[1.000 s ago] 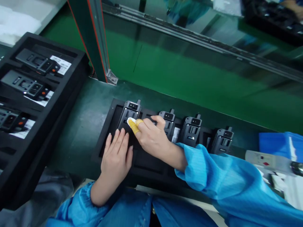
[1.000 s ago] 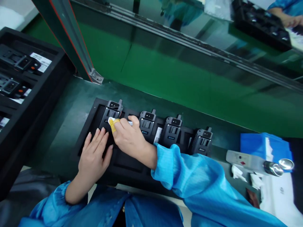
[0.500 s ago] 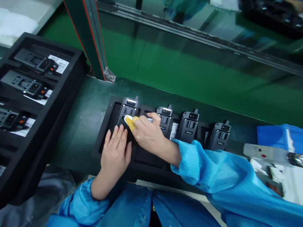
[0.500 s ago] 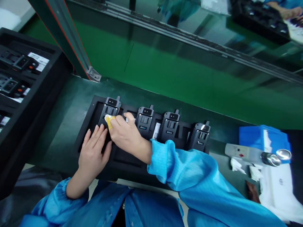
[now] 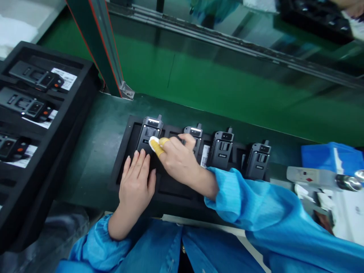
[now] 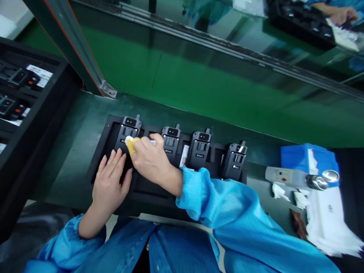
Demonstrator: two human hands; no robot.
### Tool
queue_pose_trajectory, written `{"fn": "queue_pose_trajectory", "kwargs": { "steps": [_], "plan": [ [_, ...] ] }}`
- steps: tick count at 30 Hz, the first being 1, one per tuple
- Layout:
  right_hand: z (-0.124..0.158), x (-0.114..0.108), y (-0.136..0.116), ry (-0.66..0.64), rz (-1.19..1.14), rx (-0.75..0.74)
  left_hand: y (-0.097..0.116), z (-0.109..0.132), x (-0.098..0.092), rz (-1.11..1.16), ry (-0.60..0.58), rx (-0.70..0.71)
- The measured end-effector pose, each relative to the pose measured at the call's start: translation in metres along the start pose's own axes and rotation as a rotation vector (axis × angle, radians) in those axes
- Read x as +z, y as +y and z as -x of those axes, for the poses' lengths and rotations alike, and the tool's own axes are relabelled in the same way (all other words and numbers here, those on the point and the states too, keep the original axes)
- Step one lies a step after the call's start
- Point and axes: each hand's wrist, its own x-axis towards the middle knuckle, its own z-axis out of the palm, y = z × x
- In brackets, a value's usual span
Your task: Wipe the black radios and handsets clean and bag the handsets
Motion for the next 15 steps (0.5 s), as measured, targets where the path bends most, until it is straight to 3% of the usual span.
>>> {"fn": "queue_pose_trajectory", "kwargs": {
  "steps": [4, 9, 12, 15],
  "plan": [
    [0.002, 0.006, -0.003, 0.020, -0.027, -0.080, -0.001, -0.001, -0.001, -0.025, 0.002, 0.021],
    [0.005, 0.003, 0.031, 0.060, 0.074, -0.005, 0.001, -0.001, -0.002, -0.028, -0.005, 0.012],
    [-0.011, 0.003, 0.045, 0.080, 0.054, 0.095, 0.001, -0.001, -0.001, -0.012, -0.007, -0.009],
    [-0.035, 0.009, 0.043, 0.006, -0.030, 0.111, 0.001, 0.001, 0.000, -0.003, -0.012, -0.014]
  ]
}}
